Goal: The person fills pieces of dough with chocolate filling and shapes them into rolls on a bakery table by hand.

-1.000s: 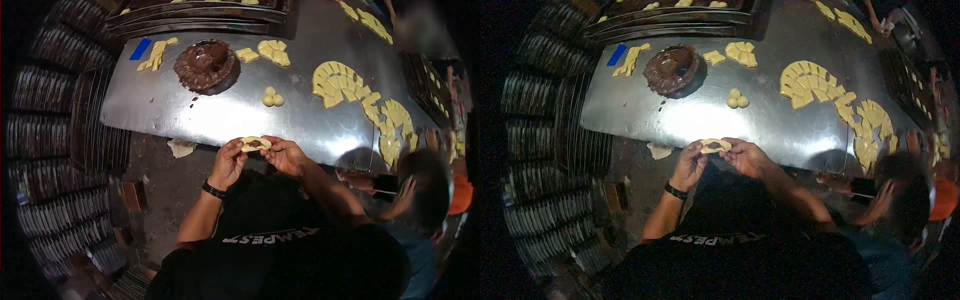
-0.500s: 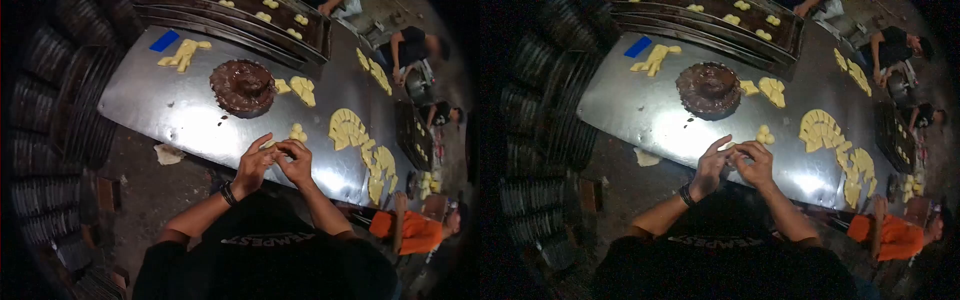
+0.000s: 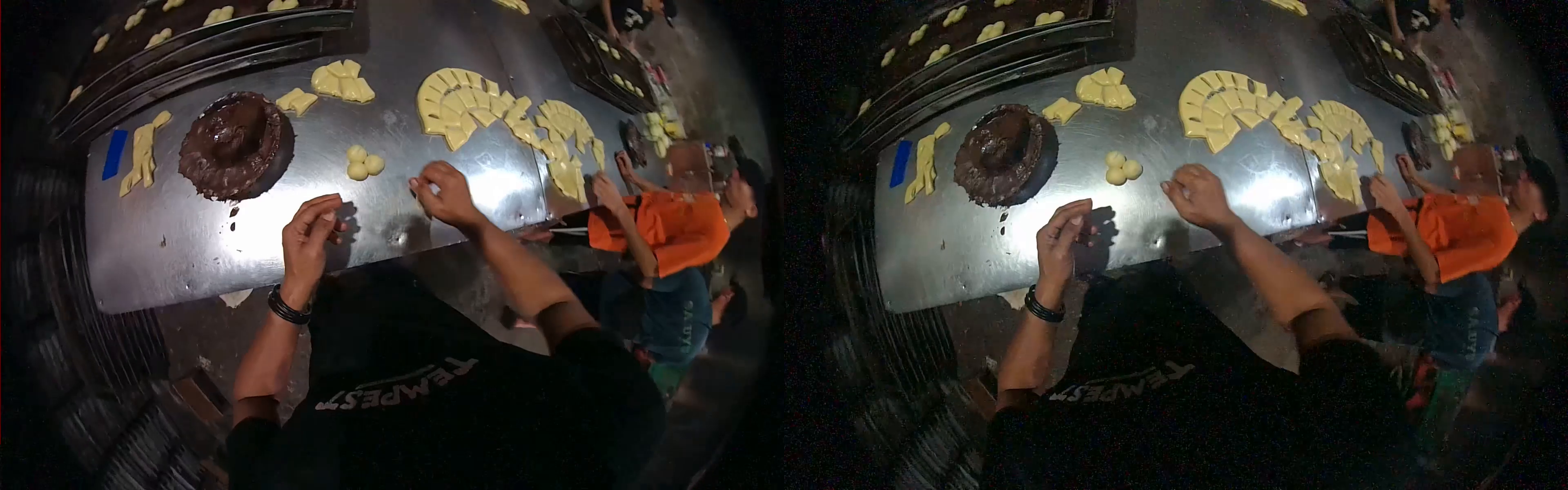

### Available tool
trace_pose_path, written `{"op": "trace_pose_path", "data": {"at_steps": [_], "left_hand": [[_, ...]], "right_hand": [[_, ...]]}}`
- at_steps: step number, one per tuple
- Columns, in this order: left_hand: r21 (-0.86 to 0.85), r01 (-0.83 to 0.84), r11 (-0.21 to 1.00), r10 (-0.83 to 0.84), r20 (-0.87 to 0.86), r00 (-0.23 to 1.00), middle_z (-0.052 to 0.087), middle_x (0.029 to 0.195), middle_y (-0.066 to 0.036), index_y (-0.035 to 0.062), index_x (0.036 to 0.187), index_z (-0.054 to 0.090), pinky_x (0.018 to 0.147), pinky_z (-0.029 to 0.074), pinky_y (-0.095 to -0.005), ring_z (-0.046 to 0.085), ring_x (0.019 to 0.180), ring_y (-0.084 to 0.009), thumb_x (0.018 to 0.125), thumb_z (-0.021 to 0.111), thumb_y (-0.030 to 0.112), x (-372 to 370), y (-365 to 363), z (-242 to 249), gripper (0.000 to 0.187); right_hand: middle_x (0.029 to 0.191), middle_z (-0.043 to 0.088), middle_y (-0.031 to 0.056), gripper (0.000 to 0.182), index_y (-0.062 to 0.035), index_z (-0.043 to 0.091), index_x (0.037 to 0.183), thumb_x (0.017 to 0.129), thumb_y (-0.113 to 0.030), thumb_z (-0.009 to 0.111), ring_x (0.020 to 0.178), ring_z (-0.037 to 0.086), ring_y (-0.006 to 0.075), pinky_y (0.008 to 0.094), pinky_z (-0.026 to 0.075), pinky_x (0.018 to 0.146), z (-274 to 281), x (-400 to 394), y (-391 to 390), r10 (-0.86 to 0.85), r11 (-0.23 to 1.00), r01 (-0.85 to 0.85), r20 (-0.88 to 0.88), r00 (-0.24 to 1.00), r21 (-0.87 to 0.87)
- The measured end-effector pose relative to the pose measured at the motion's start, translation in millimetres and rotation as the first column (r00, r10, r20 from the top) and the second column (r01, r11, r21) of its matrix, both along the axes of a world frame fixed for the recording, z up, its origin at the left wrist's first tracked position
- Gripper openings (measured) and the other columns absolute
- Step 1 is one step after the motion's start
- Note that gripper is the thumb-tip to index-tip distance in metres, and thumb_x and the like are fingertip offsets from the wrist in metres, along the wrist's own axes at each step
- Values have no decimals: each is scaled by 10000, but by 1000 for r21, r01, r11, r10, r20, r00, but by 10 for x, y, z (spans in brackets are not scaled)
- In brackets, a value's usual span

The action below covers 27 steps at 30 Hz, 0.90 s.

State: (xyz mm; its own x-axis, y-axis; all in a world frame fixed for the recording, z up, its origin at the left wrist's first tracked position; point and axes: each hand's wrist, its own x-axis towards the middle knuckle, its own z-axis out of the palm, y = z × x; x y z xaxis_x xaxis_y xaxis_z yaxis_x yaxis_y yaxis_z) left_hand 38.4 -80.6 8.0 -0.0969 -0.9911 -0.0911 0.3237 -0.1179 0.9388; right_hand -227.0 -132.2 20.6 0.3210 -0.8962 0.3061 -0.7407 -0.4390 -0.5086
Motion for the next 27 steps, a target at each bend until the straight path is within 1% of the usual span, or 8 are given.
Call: {"op": "trace_pose_path", "data": {"at_steps": [3,8,13,18,20,21,22,27], "left_hand": [[62,-91,994,88,46,995,619,1080,-85,1,1123,613,616,489,-239,616,765,-122,931,540,196,-8,0,16,283],[88,-321,943,307,142,941,642,1069,-93,-11,1144,602,640,473,-242,605,772,-131,927,545,238,89,34,190,335],[96,-453,886,436,157,886,651,922,-41,17,1105,630,601,463,-224,605,735,-105,928,557,213,-4,136,149,274],[177,-329,928,306,144,941,639,859,-32,24,1094,634,632,452,-207,569,745,-75,929,551,192,-34,-161,31,250],[170,-265,949,250,108,962,632,878,-18,38,1087,636,663,435,-208,552,773,-69,936,543,228,-20,-407,-13,260],[192,-214,958,192,128,973,628,920,-14,49,1075,639,670,425,-222,542,809,-66,948,522,281,-2,-544,-55,288],[194,-166,967,145,118,982,630,934,-20,42,1066,639,693,419,-229,537,831,-69,963,481,329,-20,-693,-96,344],[122,39,992,-43,28,999,650,950,-85,1,1020,635,786,431,-294,561,856,-164,985,353,436,-177,-1459,-831,519]], "right_hand": [[844,557,102,147,-55,564,817,678,-12,591,891,532,282,393,411,775,-498,94,17,115,987,-123,-76,990,-107],[831,500,109,185,-49,554,856,682,3,583,815,491,279,403,411,733,-402,-675,-170,655,743,-668,-159,739,-42],[895,528,135,144,-36,535,852,717,12,550,827,476,315,417,383,738,-566,-269,-452,107,984,-120,-106,989,-129],[913,568,127,206,-53,595,924,723,-88,628,867,541,313,440,428,753,-447,-555,28,382,919,-389,-103,919,-63],[813,574,103,160,-60,615,862,713,-96,664,784,570,296,389,462,709,-397,-746,-117,323,920,-285,-110,940,267],[747,579,58,111,-60,627,824,755,-129,680,714,579,219,327,479,679,-295,-722,-287,396,900,-380,-37,917,216],[769,609,24,120,-56,636,832,805,-165,676,727,586,142,308,480,668,-324,-613,-395,-202,564,-133,291,935,815],[774,645,56,234,-40,670,813,802,-271,702,785,624,151,317,487,686,67,343,-972,-311,813,91,296,903,576]]}}
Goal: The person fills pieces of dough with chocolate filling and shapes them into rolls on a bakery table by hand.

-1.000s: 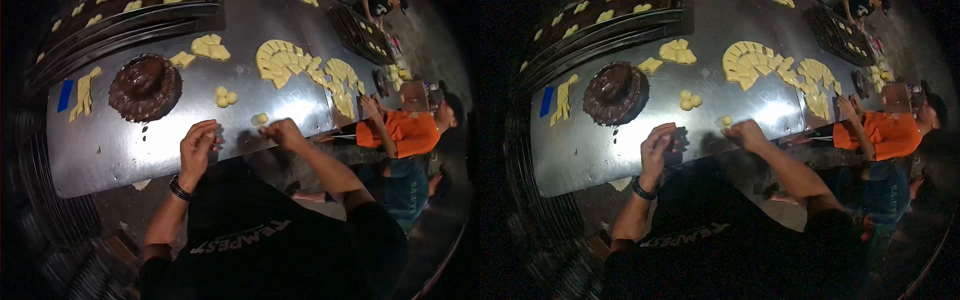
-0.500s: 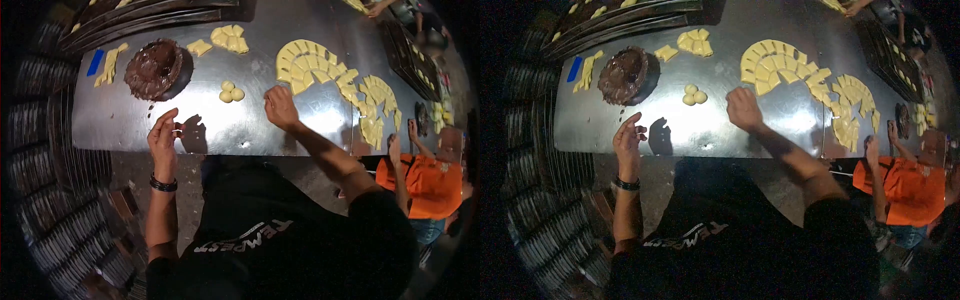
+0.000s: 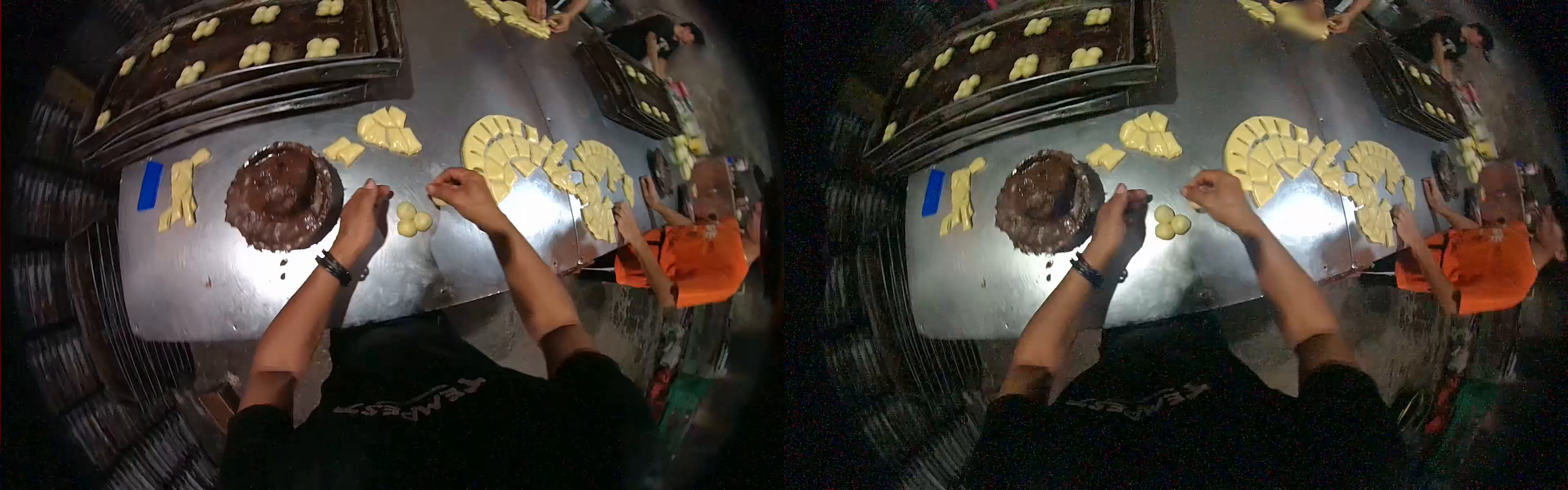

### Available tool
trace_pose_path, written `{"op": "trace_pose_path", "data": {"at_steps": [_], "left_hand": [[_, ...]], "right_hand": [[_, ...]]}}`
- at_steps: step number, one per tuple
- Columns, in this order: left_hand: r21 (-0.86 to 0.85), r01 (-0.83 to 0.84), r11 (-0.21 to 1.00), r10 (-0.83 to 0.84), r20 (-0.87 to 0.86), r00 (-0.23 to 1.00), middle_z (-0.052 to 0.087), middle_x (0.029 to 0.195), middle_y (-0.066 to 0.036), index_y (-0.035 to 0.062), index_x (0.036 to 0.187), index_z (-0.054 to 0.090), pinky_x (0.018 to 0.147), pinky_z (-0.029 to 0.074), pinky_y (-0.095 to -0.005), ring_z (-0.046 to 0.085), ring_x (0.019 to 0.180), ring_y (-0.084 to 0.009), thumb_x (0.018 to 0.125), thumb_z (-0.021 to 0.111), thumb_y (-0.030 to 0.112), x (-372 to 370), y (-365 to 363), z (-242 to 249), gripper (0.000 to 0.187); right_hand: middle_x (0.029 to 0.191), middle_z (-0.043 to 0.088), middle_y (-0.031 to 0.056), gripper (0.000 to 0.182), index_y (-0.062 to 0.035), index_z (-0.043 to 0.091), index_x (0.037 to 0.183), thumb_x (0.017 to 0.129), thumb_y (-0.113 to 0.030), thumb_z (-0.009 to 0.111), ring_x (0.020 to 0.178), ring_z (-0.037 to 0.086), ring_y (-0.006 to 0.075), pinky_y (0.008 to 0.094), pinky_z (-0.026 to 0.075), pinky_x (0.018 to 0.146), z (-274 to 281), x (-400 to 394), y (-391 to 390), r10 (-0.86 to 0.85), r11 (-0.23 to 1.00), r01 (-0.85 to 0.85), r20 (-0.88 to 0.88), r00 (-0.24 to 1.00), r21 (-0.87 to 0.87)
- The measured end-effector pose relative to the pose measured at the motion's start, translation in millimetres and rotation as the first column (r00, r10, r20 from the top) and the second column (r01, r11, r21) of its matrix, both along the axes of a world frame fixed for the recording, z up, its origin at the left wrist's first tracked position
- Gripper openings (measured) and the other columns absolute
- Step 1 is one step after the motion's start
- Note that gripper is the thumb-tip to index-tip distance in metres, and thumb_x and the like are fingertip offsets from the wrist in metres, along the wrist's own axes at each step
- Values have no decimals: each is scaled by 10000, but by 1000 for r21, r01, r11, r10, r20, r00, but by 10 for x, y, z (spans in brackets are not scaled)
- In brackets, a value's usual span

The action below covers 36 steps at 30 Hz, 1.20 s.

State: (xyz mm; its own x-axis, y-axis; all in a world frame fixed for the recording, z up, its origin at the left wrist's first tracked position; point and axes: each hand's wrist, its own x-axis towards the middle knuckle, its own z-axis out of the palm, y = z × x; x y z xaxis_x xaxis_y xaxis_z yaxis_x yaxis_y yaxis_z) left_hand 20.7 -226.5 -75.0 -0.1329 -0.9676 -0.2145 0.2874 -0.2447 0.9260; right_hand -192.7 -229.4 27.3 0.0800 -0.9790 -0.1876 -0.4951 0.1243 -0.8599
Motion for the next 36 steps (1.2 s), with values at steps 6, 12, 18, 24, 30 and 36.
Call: {"op": "trace_pose_path", "data": {"at_steps": [6,12,18,24,30,36], "left_hand": [[-115,463,879,-380,420,824,634,919,-185,-31,997,609,807,435,-372,591,880,-295,991,232,471,52,-40,440,627],[2,423,906,-421,95,902,552,1193,-112,-22,1171,530,956,379,-305,482,1083,-157,996,276,470,8,108,415,581],[-408,66,910,91,353,931,514,1270,-187,-40,1229,516,1029,355,-357,467,1224,-286,953,480,273,575,929,778,419],[-87,-690,719,695,100,712,644,799,-127,17,1136,511,527,511,-270,617,626,-161,957,463,203,2119,1841,669,263],[-628,-444,639,769,503,394,561,921,-127,-12,940,571,711,484,-336,595,875,-243,889,515,92,3170,1787,216,129],[-654,-355,668,744,578,334,564,1051,-175,-1,862,623,653,526,-366,626,793,-287,804,589,79,3246,1788,111,104]], "right_hand": [[746,624,156,369,-43,670,894,764,-386,710,698,596,292,369,472,696,-238,166,-266,385,914,-310,-323,864,262],[984,620,169,496,-33,633,1022,667,-356,757,974,541,342,410,446,832,-270,464,334,204,885,-382,-517,831,-266],[1011,602,117,380,-76,638,1001,691,-236,789,983,573,273,398,474,834,-170,541,555,565,824,-566,-72,822,3],[1065,547,78,379,-65,613,1031,740,-236,783,1062,508,203,354,446,904,244,1677,808,810,559,-827,255,529,-58],[982,601,53,401,-61,575,1067,723,-143,765,887,596,174,310,512,775,1100,3544,-519,610,779,-599,441,659,-185],[927,592,66,323,-51,586,1032,771,-206,696,804,565,159,305,503,688,1401,5274,-2217,322,813,177,682,657,-554]]}}
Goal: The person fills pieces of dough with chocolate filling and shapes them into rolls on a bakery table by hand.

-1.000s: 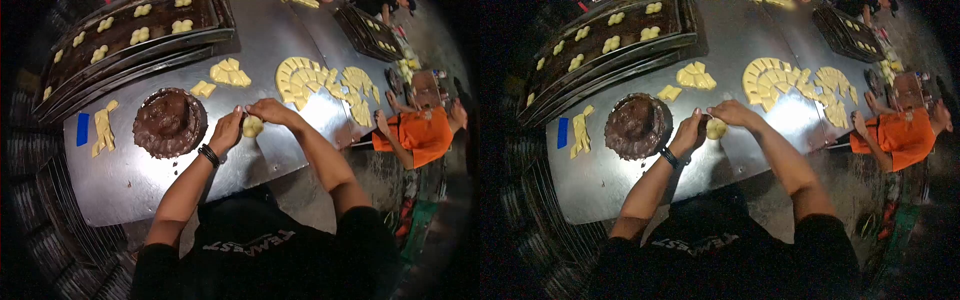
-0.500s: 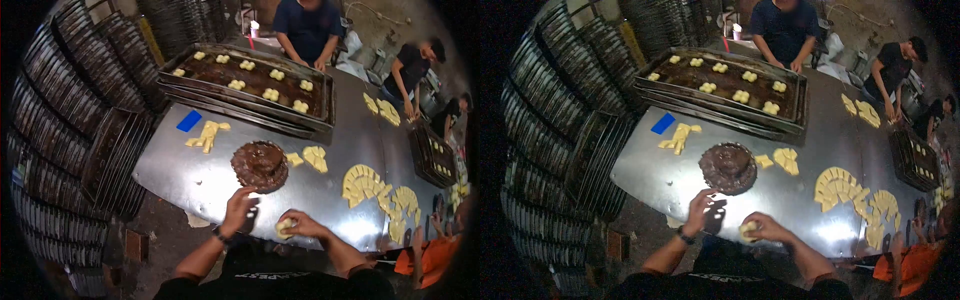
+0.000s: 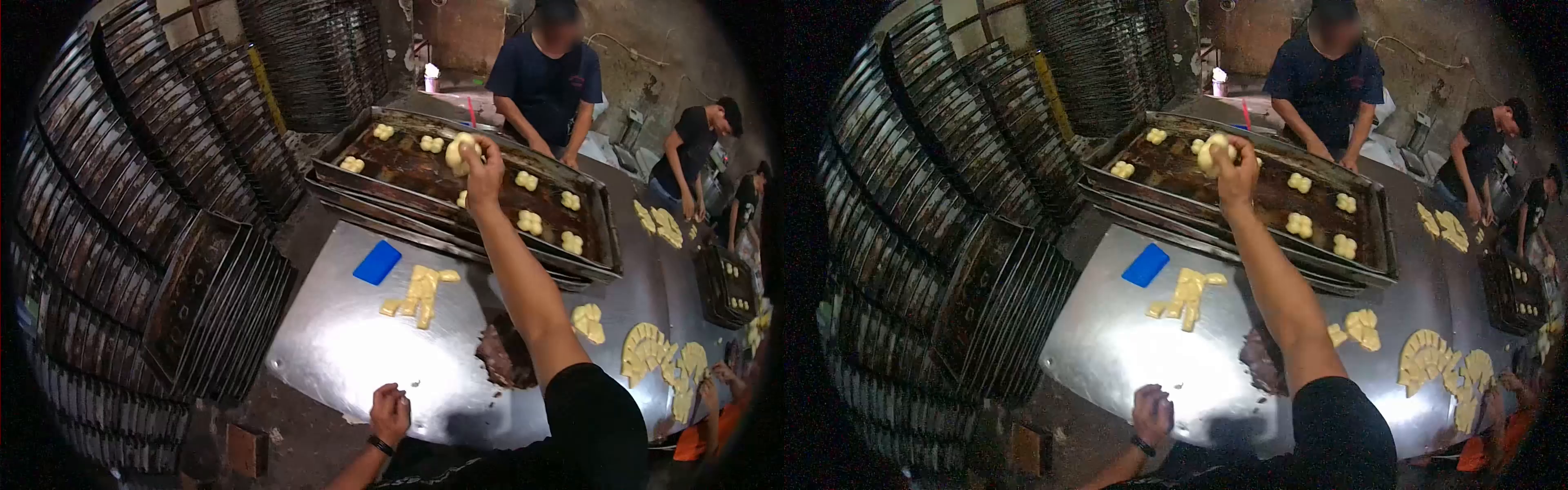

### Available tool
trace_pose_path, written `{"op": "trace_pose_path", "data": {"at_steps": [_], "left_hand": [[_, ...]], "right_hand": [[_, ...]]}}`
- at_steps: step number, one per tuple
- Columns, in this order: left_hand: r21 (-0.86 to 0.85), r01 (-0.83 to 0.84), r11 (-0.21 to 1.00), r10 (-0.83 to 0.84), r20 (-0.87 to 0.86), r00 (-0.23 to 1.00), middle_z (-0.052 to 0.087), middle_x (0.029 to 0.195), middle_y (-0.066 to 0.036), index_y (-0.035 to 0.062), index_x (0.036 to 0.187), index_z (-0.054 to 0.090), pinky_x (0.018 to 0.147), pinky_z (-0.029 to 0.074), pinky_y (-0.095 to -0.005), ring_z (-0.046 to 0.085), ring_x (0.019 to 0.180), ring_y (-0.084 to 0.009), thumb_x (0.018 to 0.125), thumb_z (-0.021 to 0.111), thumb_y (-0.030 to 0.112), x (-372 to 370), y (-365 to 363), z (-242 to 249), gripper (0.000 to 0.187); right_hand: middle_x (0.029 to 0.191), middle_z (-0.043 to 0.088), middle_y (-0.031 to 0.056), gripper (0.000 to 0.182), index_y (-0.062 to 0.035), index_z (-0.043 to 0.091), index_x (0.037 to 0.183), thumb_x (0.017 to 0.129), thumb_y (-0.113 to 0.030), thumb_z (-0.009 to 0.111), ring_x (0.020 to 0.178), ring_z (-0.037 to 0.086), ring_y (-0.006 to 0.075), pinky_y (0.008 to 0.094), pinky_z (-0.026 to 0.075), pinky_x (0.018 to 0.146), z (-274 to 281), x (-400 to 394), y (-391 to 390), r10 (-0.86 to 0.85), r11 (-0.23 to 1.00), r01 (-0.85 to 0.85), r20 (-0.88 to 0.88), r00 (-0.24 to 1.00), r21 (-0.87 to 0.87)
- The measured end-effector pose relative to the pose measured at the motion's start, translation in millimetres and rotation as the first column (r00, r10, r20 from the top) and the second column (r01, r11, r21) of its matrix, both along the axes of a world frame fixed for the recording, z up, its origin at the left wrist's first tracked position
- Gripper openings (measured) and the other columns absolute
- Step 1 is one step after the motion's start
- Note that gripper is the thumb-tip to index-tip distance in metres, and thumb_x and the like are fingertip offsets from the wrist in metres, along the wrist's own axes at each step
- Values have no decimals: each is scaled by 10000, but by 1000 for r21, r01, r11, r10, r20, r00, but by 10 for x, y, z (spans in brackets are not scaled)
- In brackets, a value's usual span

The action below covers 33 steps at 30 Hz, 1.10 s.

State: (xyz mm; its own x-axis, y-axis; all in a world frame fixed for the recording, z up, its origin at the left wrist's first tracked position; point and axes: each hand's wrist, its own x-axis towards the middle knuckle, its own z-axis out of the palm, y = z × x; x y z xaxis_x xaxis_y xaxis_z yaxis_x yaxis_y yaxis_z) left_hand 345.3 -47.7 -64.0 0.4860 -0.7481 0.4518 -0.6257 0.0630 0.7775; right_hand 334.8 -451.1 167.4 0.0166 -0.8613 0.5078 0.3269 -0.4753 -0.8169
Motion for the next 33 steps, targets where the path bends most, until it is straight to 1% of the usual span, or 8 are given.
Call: {"op": "trace_pose_path", "data": {"at_steps": [3,5,9,11,14,20,25,33], "left_hand": [[73,51,996,-44,-100,994,541,1108,-161,-21,892,644,648,527,-305,635,823,-236,832,582,94,50,32,9,144],[50,59,997,-53,-113,992,542,1102,-155,-24,908,648,648,524,-296,635,829,-229,840,583,106,69,14,-28,160],[-14,76,997,-75,-426,901,545,1094,-144,-30,921,643,687,515,-309,616,847,-224,858,583,137,61,2,24,188],[-97,57,994,-97,-482,871,549,1040,-138,-32,915,613,783,481,-318,575,867,-219,911,518,170,143,-116,7,223],[-179,70,981,-182,-749,637,540,898,-99,-15,980,538,712,464,-309,543,778,-159,934,496,214,177,-780,503,237],[69,-65,996,86,-369,925,400,1326,-220,-82,1280,410,1010,338,-381,435,1172,-305,888,604,347,305,-3063,921,613],[504,-357,786,519,-225,825,0,1515,-252,-39,1444,73,1094,253,-403,174,1393,-343,630,720,603,-166,-4167,1022,1222],[602,-332,726,668,-506,546,31,1515,-150,96,1469,-61,1023,328,-433,254,1355,-303,756,641,337,61,-4409,1548,1029]], "right_hand": [[1086,622,177,510,-27,581,1171,802,-373,648,985,600,305,406,471,851,-458,513,-665,-157,974,218,-516,842,59],[1166,597,197,526,-41,575,1207,843,-421,562,1085,566,346,424,436,926,-822,560,-1096,-113,932,362,-926,361,28],[1139,615,153,284,-67,628,1098,832,-122,545,980,610,323,383,485,836,-588,-101,-715,-530,740,29,-556,640,-672],[1039,636,119,257,-47,634,1055,807,-71,570,776,626,199,306,500,707,-375,-747,-395,-365,874,13,-638,678,-486],[1085,611,194,381,-26,616,1110,752,-154,649,1004,589,354,411,464,863,-237,-1956,-356,-452,890,342,-675,583,-301],[1159,555,272,492,77,547,1155,734,-163,629,1121,508,400,442,404,948,-558,-3727,-711,-445,715,688,-841,308,-127],[1330,471,222,616,37,440,1307,749,-151,618,1202,476,341,404,382,992,-594,-3964,-317,69,863,371,-808,585,343],[1377,408,177,734,6,321,1400,708,-75,552,1246,411,284,349,288,1052,-417,-3925,-275,231,895,-8,-449,863,446]]}}
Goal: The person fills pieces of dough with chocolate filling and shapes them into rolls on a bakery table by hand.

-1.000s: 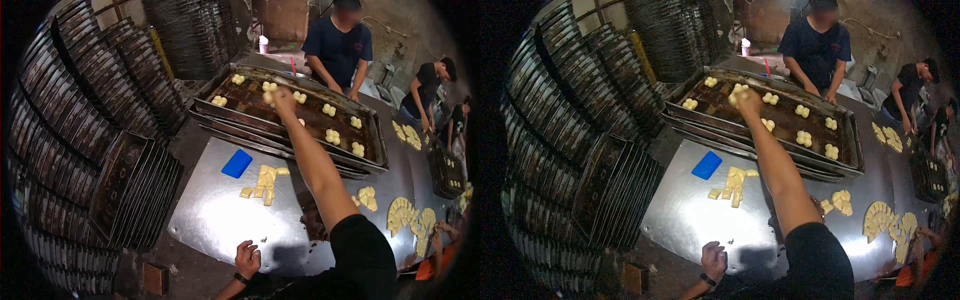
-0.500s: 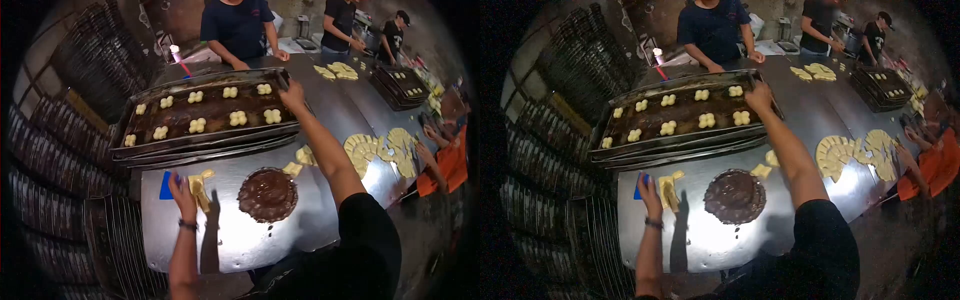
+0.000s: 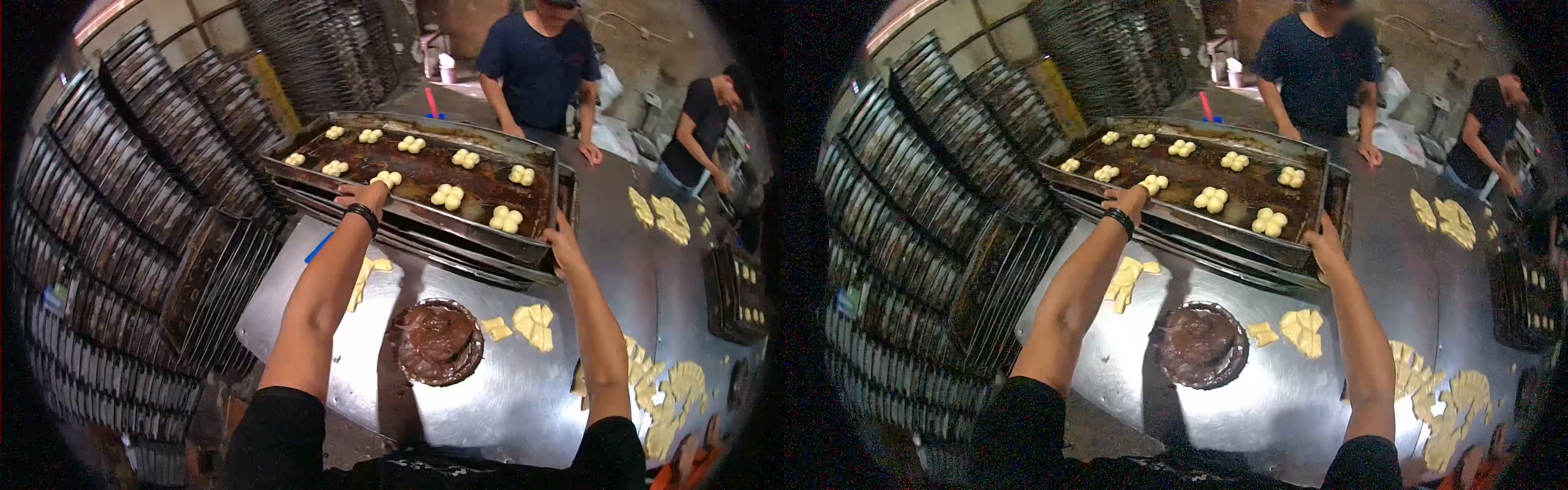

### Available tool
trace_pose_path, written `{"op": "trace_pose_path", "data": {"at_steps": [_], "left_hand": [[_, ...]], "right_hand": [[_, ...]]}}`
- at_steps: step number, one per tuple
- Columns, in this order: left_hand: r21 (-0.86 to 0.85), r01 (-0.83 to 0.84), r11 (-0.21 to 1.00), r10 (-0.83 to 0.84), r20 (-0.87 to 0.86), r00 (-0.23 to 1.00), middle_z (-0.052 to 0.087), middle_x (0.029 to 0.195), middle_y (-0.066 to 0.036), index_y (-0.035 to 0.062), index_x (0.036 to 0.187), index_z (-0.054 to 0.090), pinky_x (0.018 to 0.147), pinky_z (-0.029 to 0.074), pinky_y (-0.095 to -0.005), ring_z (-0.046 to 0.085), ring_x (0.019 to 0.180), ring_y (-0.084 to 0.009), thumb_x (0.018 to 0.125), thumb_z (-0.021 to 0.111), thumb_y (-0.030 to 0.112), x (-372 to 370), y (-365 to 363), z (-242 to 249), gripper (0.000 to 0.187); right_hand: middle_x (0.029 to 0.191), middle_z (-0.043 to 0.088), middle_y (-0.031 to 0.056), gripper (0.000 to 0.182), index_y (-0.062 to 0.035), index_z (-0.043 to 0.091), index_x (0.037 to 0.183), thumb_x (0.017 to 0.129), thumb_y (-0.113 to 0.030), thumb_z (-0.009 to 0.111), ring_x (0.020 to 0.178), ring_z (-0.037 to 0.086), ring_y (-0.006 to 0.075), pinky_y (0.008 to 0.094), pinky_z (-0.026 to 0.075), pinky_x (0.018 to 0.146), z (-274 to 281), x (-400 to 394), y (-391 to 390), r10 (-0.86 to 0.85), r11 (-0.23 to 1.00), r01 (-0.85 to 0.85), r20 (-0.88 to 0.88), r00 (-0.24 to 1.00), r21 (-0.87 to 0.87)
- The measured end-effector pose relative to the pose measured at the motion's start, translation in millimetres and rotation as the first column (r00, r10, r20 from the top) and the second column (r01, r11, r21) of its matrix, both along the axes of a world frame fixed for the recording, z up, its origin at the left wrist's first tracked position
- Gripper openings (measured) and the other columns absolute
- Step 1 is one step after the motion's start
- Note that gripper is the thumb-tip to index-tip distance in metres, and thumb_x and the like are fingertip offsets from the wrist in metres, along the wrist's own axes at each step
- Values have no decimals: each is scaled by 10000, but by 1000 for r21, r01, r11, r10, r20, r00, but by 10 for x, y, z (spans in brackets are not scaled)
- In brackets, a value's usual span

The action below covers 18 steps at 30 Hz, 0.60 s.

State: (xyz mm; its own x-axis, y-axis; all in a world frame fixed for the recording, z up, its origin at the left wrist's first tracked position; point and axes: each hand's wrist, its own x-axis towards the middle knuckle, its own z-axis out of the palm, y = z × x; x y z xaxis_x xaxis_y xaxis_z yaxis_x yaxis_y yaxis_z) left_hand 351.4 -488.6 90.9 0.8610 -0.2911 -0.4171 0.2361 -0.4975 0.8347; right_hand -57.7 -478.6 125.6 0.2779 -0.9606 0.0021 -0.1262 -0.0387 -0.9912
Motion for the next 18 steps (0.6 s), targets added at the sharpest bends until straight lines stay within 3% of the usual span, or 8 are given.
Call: {"op": "trace_pose_path", "data": {"at_steps": [2,4,6,8,10,13,16,18], "left_hand": [[-206,49,977,-86,-175,981,204,1437,-190,111,1464,-87,863,457,-446,363,1273,-294,822,576,198,-150,562,520,928],[-230,75,970,-73,17,997,250,1416,-291,68,1450,-145,774,540,-434,516,1115,-367,746,620,154,-217,1056,584,1043],[-449,10,893,1,25,1000,395,1219,-180,75,1402,28,694,525,-400,537,940,-293,767,527,4,-213,1547,365,811],[-689,58,723,135,223,965,450,1156,-136,68,1339,140,680,529,-389,565,841,-268,740,500,-66,-204,2122,160,712],[-844,-103,527,60,-83,995,466,1181,-147,54,1287,273,814,539,-433,600,930,-286,767,527,-17,-438,2920,600,583],[-854,-354,383,-74,-410,909,626,962,-115,76,1091,547,831,524,-478,634,907,-271,867,582,338,-536,3712,612,347],[-807,-499,316,54,-510,858,657,848,-108,61,911,608,768,538,-429,651,825,-244,828,603,314,-904,4733,716,266],[-819,-511,263,99,-504,858,664,808,-111,39,865,611,720,542,-399,645,723,-230,791,584,201,-1390,5343,643,180]], "right_hand": [[1372,408,165,731,8,335,1392,697,-78,546,1235,416,280,350,291,1051,99,42,91,-42,994,41,-15,999,-97],[1367,412,165,745,4,342,1395,688,-98,552,1244,407,278,357,291,1052,77,13,217,21,979,-22,-9,1000,-200],[1392,387,167,761,0,340,1402,685,-123,564,1282,373,279,368,267,1069,302,46,638,157,963,-130,97,983,-238],[1412,353,166,838,-9,297,1431,681,-214,608,1219,429,275,352,358,1000,201,-18,679,184,884,-217,-120,976,-414],[1420,346,166,855,-8,306,1427,669,-228,635,1273,366,285,379,335,1020,375,39,922,189,790,-277,-213,959,-547],[1458,286,168,825,-4,273,1431,753,-288,647,1326,296,302,407,254,1072,461,-126,953,331,828,-384,-196,923,-409],[1455,285,160,803,-14,245,1447,791,-322,590,1289,340,313,390,283,1054,541,-292,588,453,728,-543,-300,839,-418],[1453,279,155,826,-9,244,1447,749,-286,587,1272,353,317,381,293,1047,642,-376,162,519,496,-721,-502,692,-483]]}}
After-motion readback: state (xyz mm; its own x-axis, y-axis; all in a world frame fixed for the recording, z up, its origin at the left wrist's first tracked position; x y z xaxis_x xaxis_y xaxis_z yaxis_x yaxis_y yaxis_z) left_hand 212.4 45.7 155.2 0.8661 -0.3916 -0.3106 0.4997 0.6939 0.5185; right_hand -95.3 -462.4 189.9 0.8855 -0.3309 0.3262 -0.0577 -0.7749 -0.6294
